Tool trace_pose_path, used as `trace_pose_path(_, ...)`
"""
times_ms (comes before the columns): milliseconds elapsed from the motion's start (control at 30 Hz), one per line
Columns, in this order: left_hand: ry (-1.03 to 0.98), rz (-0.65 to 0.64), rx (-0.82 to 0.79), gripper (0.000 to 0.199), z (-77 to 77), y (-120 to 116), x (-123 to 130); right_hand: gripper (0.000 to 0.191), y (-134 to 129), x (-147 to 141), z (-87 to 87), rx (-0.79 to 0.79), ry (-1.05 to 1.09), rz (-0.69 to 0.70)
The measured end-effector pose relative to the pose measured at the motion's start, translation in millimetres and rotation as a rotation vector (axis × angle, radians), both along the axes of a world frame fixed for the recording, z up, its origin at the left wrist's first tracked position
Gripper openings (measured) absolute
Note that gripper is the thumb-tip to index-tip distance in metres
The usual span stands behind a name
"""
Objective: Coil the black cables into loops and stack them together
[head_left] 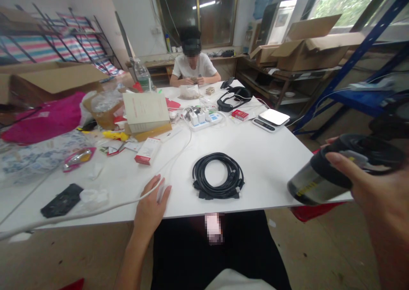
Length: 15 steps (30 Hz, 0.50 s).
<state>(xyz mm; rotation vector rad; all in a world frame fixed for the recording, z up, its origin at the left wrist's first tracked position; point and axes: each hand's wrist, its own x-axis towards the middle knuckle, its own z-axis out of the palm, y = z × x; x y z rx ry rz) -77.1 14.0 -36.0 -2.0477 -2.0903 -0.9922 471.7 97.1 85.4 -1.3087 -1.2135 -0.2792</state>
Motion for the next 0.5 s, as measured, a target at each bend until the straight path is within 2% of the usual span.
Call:
trace_pose_path(67,0.023,0.003,0.019,0.046,-1.1,0,0,0.122,36,9,5.3,0.054,-0.055,0.072)
trace_pose_path(133,0.035,0.000,0.029,0.044,-1.8,0,-1,0.115,71,12,2.7,0.081,-0.021,0.100)
trace_pose_path(300,0.020,0.000,0.042,0.039,-0.6,0,0,0.100,142,14,-11.0,0.081,0.071,0.050)
trace_pose_path(400,0.010,0.010,0.030,0.037,0.9,-1,1,0.100,180,25,-15.9,0.095,-0.047,0.010)
trace_pose_path(500,0.005,0.025,0.032,0.036,1.5,-1,2,0.109,215,43,-23.0,0.082,-0.144,-0.037)
